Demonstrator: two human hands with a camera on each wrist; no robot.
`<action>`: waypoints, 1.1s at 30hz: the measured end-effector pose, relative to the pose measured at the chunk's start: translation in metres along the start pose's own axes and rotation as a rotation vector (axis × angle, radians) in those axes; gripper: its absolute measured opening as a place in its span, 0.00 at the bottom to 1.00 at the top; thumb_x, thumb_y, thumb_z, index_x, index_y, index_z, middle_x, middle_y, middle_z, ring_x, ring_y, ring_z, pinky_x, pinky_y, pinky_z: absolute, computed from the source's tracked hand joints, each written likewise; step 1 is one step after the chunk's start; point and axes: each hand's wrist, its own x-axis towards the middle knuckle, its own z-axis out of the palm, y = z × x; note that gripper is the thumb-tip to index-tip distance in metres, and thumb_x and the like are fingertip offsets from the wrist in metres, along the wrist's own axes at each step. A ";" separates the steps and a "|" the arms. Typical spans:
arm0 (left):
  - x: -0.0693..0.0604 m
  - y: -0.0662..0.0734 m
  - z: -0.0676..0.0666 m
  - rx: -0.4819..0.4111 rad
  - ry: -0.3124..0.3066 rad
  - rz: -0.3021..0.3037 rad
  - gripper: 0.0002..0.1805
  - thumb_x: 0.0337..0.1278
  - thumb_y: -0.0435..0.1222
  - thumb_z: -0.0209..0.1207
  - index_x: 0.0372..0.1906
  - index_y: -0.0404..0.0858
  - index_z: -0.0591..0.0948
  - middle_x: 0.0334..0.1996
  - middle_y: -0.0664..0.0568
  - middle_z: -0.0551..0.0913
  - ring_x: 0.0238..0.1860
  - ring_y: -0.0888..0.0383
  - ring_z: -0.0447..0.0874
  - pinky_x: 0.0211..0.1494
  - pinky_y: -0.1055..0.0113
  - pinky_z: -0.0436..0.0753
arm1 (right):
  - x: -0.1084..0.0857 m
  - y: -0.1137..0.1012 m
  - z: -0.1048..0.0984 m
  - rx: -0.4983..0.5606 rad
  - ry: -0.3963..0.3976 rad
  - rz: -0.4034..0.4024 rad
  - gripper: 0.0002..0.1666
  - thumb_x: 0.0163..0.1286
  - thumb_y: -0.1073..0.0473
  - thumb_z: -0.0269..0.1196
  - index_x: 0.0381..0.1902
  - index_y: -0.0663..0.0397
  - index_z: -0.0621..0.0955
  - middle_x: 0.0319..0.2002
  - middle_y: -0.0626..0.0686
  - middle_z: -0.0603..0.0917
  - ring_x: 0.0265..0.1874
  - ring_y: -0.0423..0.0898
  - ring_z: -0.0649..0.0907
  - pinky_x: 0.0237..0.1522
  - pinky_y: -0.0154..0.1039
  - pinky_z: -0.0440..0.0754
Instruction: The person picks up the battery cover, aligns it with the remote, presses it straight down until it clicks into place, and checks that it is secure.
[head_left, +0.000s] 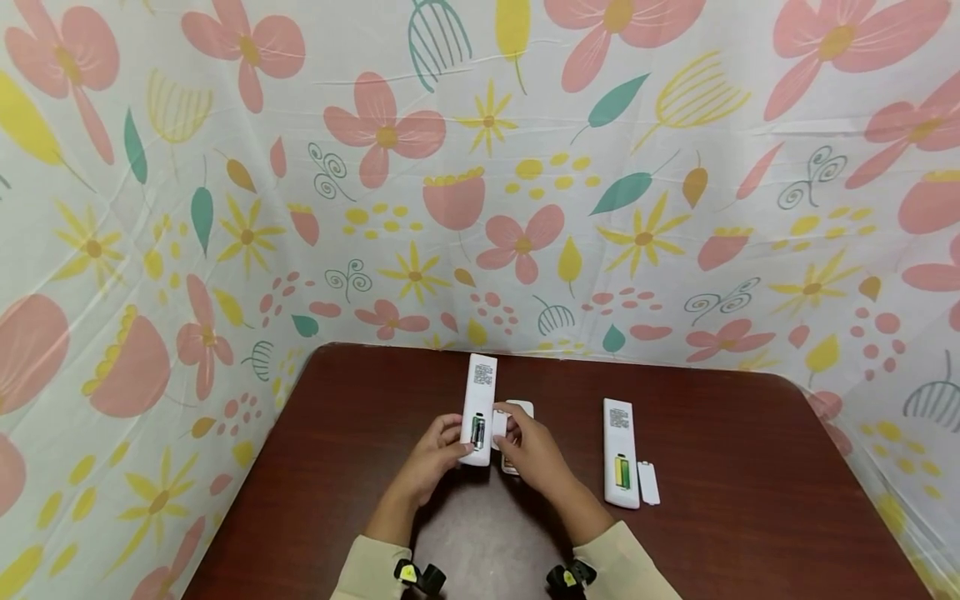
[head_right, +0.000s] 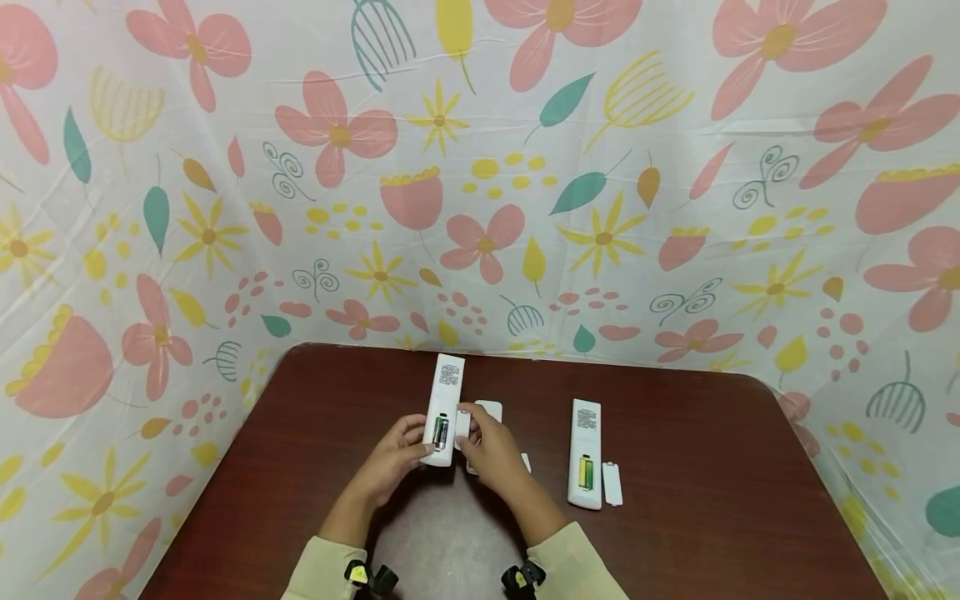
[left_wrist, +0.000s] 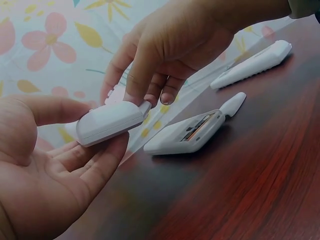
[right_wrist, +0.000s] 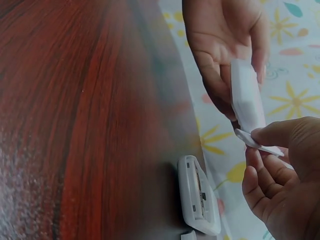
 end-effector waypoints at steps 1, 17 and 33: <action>0.000 0.000 0.001 -0.009 -0.008 0.002 0.32 0.62 0.28 0.59 0.69 0.32 0.61 0.67 0.32 0.73 0.44 0.63 0.83 0.46 0.66 0.75 | 0.000 0.000 -0.001 0.001 0.004 0.001 0.31 0.65 0.67 0.68 0.65 0.49 0.76 0.36 0.50 0.81 0.32 0.38 0.79 0.32 0.31 0.77; 0.000 0.003 0.012 -0.109 -0.039 0.046 0.36 0.54 0.22 0.58 0.68 0.32 0.59 0.65 0.32 0.74 0.47 0.62 0.84 0.49 0.69 0.81 | -0.004 -0.005 -0.020 0.030 0.060 -0.026 0.30 0.67 0.66 0.68 0.66 0.48 0.76 0.39 0.53 0.80 0.34 0.40 0.81 0.36 0.33 0.80; 0.000 -0.002 0.027 -0.133 -0.061 0.043 0.37 0.52 0.22 0.57 0.68 0.33 0.58 0.65 0.35 0.74 0.50 0.62 0.83 0.49 0.69 0.82 | -0.004 -0.010 -0.032 0.097 0.094 -0.027 0.29 0.67 0.65 0.68 0.65 0.48 0.75 0.36 0.49 0.85 0.35 0.41 0.84 0.37 0.34 0.81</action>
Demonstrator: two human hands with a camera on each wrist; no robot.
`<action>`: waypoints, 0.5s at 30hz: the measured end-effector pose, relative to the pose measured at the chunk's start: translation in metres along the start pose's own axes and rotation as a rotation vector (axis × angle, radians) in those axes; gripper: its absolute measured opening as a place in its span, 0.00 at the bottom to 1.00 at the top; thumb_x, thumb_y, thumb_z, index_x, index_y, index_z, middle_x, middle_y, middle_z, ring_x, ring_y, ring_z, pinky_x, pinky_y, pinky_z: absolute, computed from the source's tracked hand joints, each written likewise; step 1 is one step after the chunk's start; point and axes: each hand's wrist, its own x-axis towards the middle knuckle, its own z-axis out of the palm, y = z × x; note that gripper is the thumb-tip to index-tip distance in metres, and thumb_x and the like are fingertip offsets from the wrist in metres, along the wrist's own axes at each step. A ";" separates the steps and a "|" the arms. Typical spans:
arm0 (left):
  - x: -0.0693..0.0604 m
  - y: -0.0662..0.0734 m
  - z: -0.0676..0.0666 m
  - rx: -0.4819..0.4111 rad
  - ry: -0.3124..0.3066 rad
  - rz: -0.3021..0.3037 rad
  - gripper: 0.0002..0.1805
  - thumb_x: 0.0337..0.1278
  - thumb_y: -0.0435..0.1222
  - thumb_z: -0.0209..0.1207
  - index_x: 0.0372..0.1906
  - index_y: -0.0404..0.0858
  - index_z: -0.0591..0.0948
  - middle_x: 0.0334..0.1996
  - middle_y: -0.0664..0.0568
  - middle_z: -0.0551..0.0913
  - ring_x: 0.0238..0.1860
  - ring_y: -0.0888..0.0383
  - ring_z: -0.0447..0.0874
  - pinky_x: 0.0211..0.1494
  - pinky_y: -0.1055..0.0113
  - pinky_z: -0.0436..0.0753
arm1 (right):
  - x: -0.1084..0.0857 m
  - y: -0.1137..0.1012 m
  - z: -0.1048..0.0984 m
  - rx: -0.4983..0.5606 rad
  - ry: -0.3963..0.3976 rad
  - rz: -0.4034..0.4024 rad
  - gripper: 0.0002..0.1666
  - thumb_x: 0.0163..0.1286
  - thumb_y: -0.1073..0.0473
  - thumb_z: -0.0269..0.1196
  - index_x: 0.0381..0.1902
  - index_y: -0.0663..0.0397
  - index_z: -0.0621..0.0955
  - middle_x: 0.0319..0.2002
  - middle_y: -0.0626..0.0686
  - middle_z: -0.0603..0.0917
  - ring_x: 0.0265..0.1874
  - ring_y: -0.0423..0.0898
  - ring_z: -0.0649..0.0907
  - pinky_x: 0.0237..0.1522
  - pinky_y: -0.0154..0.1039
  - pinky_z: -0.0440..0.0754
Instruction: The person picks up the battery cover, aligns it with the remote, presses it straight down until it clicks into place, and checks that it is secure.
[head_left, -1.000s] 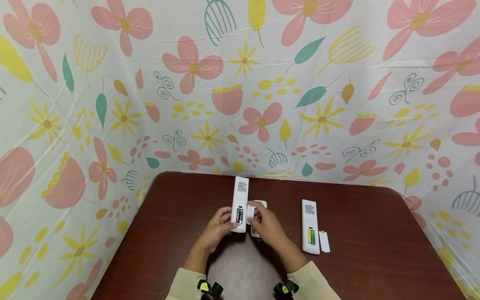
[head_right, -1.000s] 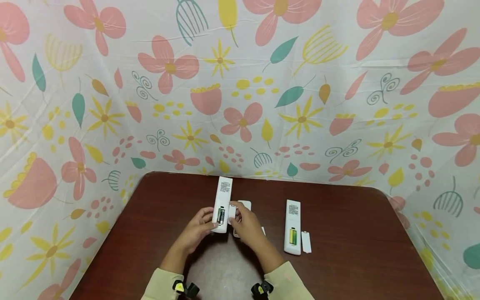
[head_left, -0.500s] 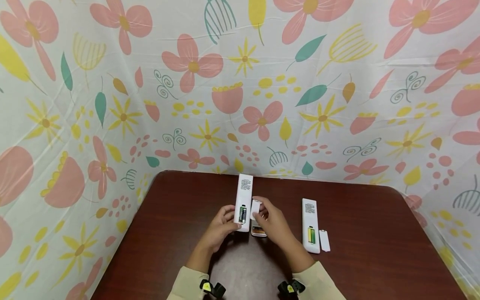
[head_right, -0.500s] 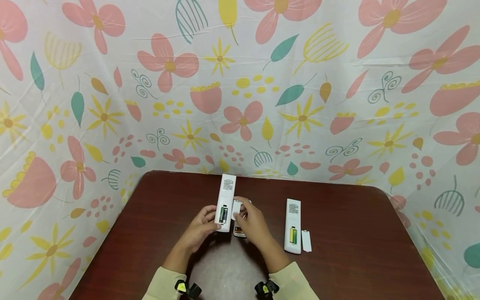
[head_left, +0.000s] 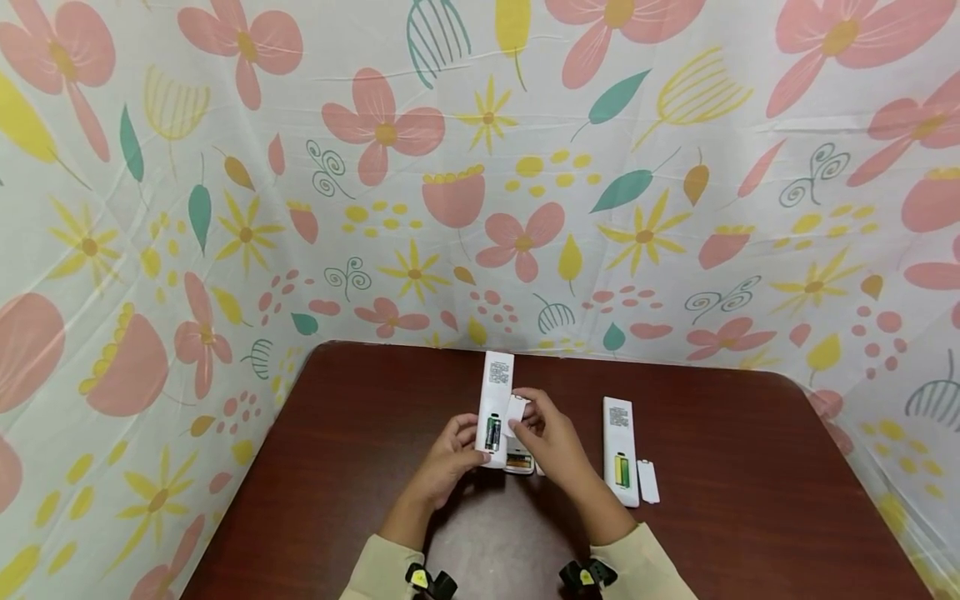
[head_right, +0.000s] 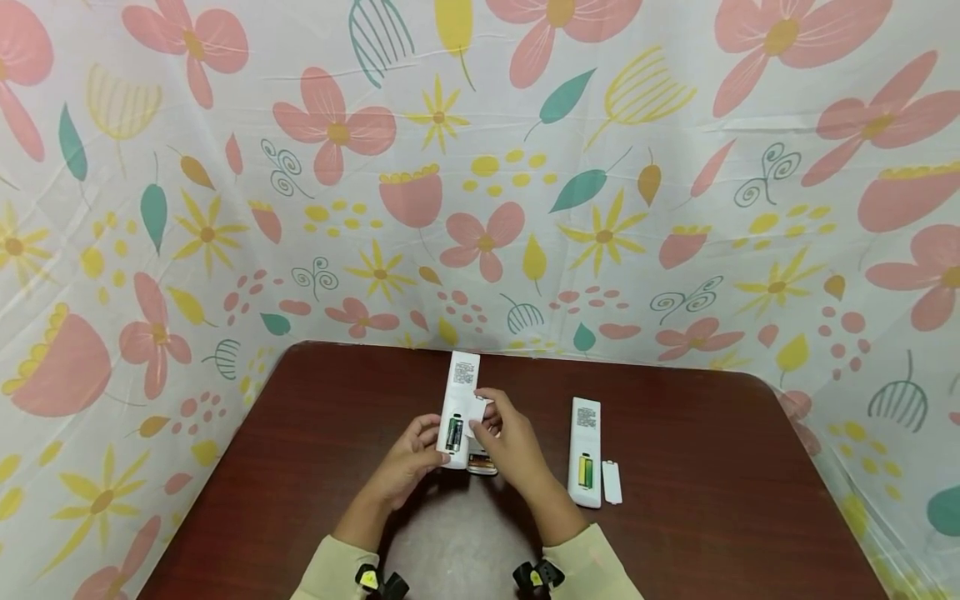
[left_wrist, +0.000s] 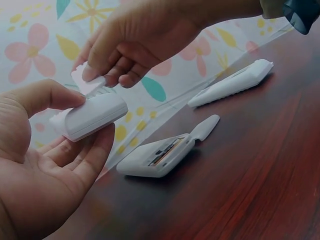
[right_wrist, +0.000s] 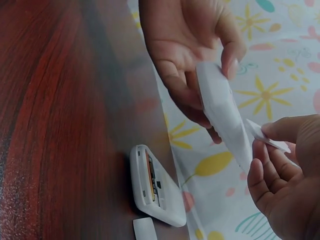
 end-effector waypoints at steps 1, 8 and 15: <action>0.000 0.000 0.001 -0.003 -0.001 0.000 0.37 0.52 0.22 0.57 0.68 0.33 0.58 0.65 0.35 0.74 0.50 0.62 0.83 0.49 0.69 0.82 | 0.000 -0.001 0.000 0.007 -0.002 0.003 0.28 0.67 0.65 0.68 0.64 0.47 0.75 0.35 0.48 0.86 0.35 0.41 0.84 0.38 0.34 0.82; 0.002 -0.002 0.006 -0.015 0.002 -0.007 0.36 0.52 0.21 0.57 0.67 0.33 0.59 0.63 0.41 0.77 0.47 0.61 0.84 0.48 0.69 0.81 | -0.001 -0.006 -0.002 0.057 -0.028 0.056 0.25 0.68 0.64 0.67 0.62 0.46 0.78 0.35 0.49 0.87 0.37 0.43 0.85 0.41 0.35 0.83; 0.002 -0.003 0.009 -0.025 -0.004 -0.007 0.35 0.52 0.22 0.57 0.67 0.33 0.59 0.62 0.41 0.77 0.48 0.61 0.84 0.49 0.68 0.81 | -0.002 -0.006 -0.001 0.102 -0.051 0.091 0.23 0.69 0.64 0.66 0.61 0.46 0.79 0.36 0.51 0.87 0.36 0.42 0.83 0.41 0.34 0.82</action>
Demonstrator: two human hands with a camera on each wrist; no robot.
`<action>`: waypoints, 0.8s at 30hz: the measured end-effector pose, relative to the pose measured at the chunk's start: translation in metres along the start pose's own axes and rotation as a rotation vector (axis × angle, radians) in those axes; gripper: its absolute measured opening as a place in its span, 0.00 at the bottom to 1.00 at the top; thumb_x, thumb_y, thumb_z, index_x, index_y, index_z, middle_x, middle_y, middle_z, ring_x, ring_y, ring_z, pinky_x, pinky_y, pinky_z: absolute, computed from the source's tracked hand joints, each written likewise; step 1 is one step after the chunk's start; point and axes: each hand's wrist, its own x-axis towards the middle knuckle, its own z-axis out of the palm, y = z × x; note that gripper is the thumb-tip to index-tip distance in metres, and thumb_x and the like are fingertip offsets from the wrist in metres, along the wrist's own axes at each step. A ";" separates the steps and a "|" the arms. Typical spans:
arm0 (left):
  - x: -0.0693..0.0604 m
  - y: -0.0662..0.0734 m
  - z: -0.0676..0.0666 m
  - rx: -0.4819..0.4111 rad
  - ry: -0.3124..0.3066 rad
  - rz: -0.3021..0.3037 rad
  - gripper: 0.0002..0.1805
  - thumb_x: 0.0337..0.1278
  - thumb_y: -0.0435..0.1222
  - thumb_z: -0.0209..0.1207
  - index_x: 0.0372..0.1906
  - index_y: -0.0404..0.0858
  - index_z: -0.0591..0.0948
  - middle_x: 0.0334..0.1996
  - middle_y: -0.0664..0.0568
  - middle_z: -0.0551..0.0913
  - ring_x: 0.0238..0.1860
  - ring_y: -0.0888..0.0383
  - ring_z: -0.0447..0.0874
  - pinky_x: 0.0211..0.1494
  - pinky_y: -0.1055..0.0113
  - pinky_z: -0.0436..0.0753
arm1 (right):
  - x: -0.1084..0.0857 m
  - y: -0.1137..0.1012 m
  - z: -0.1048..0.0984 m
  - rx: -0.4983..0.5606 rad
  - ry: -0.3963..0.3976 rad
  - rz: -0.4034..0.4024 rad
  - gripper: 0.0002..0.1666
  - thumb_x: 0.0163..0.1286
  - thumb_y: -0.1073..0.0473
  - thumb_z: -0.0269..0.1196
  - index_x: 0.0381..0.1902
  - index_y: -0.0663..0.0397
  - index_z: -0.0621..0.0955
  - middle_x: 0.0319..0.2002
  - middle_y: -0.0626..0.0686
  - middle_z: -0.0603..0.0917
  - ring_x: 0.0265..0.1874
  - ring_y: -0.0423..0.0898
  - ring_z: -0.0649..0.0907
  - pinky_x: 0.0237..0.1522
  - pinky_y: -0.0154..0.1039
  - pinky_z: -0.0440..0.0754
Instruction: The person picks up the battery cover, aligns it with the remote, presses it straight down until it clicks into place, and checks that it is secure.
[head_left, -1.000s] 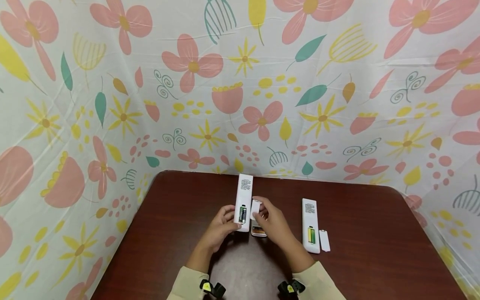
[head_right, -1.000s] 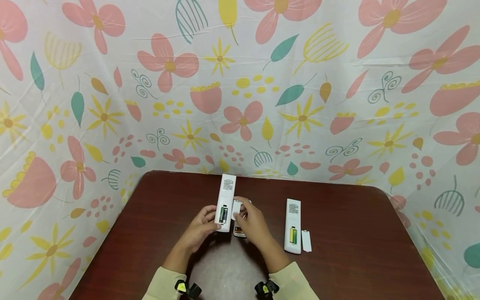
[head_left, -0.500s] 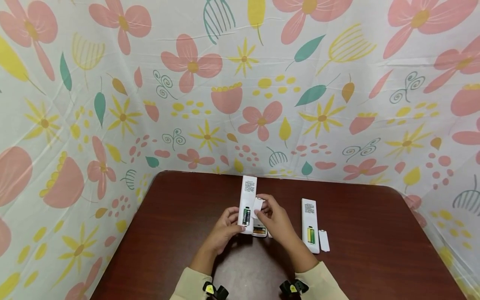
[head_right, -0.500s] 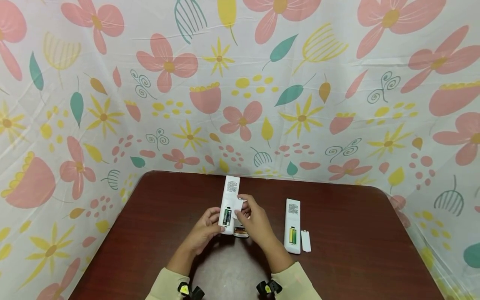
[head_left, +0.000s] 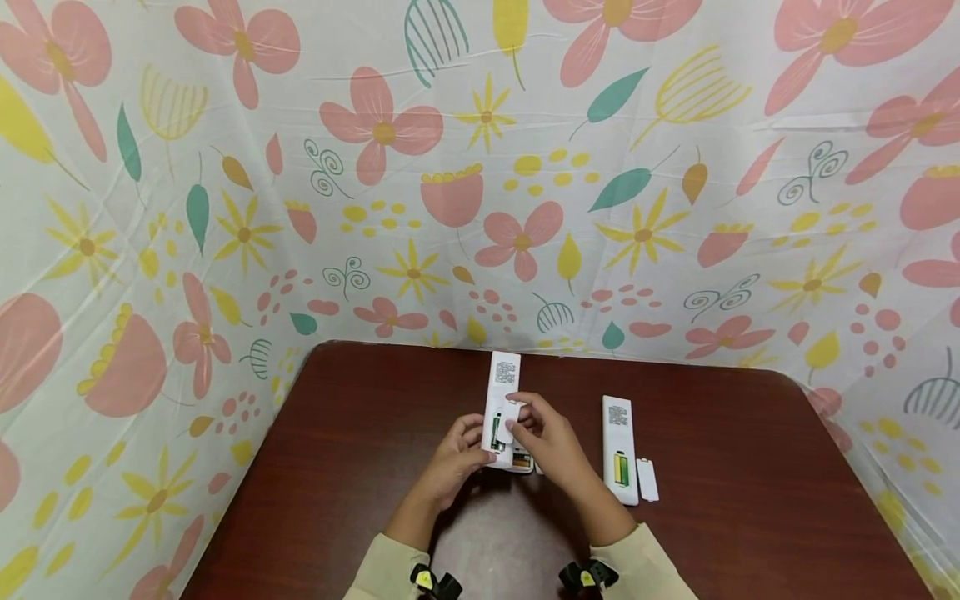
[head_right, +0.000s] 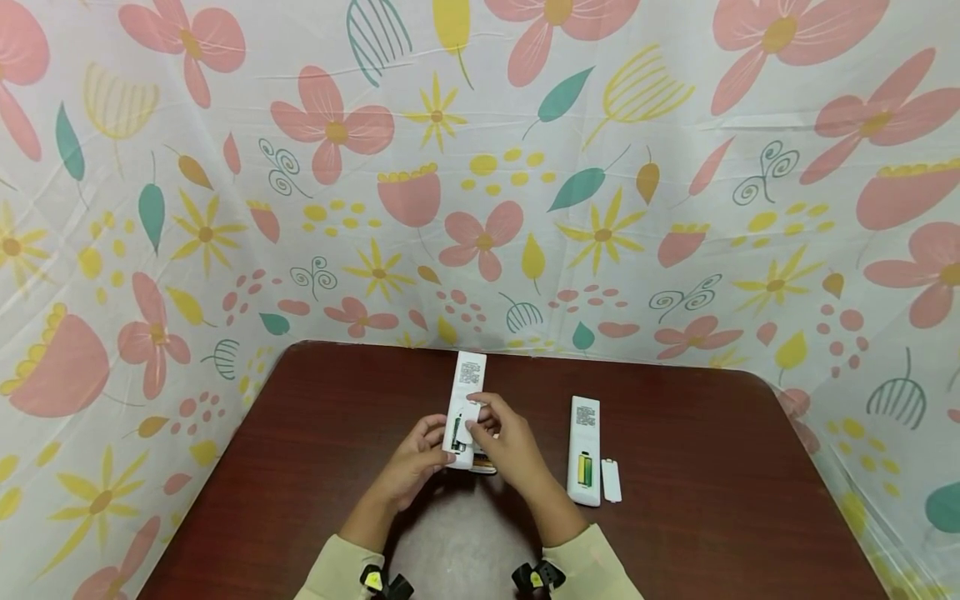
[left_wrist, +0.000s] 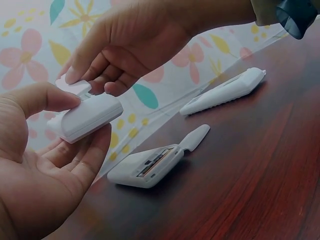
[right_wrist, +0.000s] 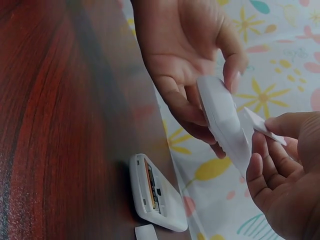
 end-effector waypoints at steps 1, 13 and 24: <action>0.000 0.000 0.000 -0.003 -0.004 0.001 0.35 0.52 0.22 0.57 0.67 0.32 0.59 0.63 0.41 0.76 0.49 0.60 0.83 0.50 0.67 0.81 | 0.000 0.000 0.000 0.004 -0.003 0.000 0.22 0.70 0.64 0.66 0.61 0.47 0.79 0.36 0.52 0.86 0.35 0.42 0.82 0.40 0.34 0.81; 0.001 0.000 0.001 -0.015 -0.018 0.004 0.34 0.54 0.22 0.56 0.67 0.33 0.58 0.60 0.47 0.77 0.50 0.60 0.82 0.51 0.66 0.82 | -0.003 0.001 0.005 0.013 -0.048 0.009 0.21 0.70 0.62 0.66 0.59 0.46 0.80 0.36 0.52 0.85 0.33 0.40 0.78 0.37 0.32 0.77; 0.001 -0.001 0.000 -0.012 -0.019 0.008 0.34 0.55 0.22 0.56 0.67 0.32 0.58 0.60 0.45 0.77 0.51 0.59 0.82 0.51 0.66 0.82 | -0.005 0.001 0.006 0.002 -0.087 0.020 0.20 0.70 0.60 0.66 0.59 0.42 0.80 0.35 0.48 0.83 0.30 0.40 0.78 0.33 0.33 0.77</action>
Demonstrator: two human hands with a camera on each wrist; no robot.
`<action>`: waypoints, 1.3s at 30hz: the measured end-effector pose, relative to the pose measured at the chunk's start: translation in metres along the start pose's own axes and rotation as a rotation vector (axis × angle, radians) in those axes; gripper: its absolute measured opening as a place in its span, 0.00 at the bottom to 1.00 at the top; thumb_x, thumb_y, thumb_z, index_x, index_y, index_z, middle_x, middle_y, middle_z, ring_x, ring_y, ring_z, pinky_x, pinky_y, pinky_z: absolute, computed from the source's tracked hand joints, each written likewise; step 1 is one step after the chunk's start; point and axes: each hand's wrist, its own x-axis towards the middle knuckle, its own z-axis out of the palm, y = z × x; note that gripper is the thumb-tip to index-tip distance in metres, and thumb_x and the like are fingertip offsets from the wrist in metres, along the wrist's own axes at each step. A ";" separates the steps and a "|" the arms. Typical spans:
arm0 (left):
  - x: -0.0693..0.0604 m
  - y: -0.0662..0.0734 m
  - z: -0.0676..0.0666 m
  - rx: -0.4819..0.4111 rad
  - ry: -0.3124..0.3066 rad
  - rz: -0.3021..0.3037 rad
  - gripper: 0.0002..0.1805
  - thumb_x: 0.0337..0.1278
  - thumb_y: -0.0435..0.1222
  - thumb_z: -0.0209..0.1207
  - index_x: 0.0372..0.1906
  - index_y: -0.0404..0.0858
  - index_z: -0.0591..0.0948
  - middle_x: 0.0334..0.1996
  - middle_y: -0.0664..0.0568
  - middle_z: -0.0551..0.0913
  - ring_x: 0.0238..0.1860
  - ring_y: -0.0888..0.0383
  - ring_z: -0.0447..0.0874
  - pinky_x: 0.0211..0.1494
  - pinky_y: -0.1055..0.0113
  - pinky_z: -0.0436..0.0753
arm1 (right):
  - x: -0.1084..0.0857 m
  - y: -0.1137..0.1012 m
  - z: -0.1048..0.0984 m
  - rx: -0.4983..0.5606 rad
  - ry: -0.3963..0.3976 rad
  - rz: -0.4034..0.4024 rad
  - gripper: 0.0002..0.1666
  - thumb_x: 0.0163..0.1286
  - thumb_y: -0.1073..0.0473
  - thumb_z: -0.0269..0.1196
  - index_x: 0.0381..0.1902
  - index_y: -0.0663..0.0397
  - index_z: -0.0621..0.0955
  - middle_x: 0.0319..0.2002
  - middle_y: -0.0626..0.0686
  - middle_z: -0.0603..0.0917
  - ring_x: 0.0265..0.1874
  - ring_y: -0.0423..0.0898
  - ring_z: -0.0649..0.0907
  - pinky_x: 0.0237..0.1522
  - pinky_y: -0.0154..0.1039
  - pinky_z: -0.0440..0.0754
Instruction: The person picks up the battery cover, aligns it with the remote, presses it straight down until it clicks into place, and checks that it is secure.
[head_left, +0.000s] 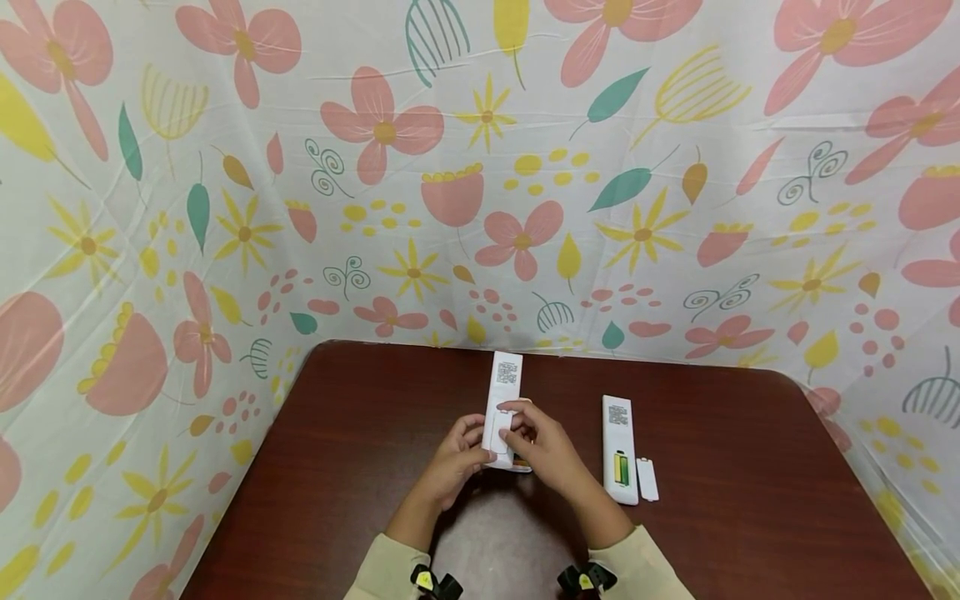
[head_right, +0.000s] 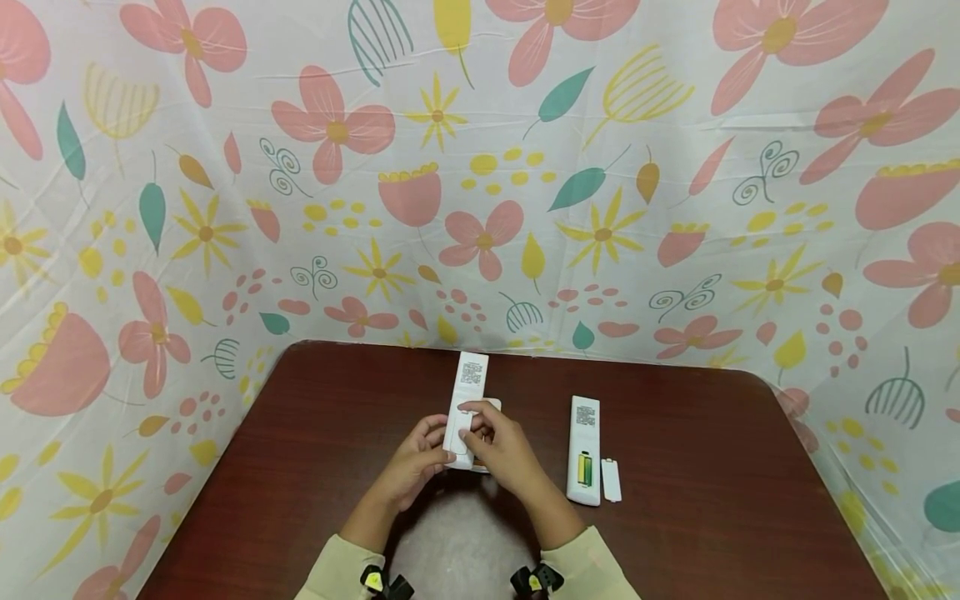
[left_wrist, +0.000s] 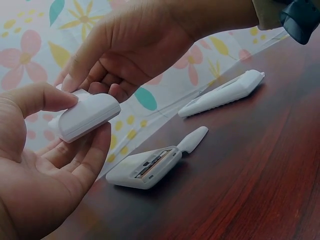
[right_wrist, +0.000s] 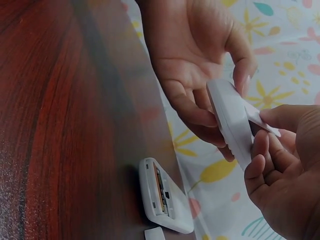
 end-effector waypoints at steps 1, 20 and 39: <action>0.000 0.000 0.000 0.000 0.001 0.000 0.34 0.55 0.22 0.56 0.67 0.32 0.58 0.60 0.45 0.77 0.51 0.59 0.82 0.51 0.66 0.82 | 0.000 0.000 0.000 -0.002 -0.003 0.002 0.20 0.71 0.60 0.66 0.59 0.42 0.80 0.35 0.48 0.83 0.30 0.40 0.78 0.33 0.33 0.77; -0.001 -0.002 0.004 -0.005 0.019 -0.004 0.32 0.61 0.25 0.58 0.67 0.32 0.59 0.61 0.43 0.78 0.49 0.61 0.83 0.50 0.68 0.82 | 0.000 0.006 0.001 -0.063 0.033 -0.080 0.21 0.68 0.62 0.68 0.58 0.44 0.82 0.39 0.52 0.77 0.32 0.41 0.75 0.34 0.32 0.76; -0.001 -0.001 0.006 0.017 0.038 0.009 0.31 0.60 0.24 0.57 0.66 0.32 0.59 0.59 0.44 0.79 0.48 0.62 0.83 0.49 0.69 0.81 | 0.000 0.004 0.000 -0.065 0.009 -0.004 0.23 0.67 0.62 0.69 0.59 0.47 0.80 0.36 0.51 0.75 0.28 0.39 0.72 0.29 0.30 0.72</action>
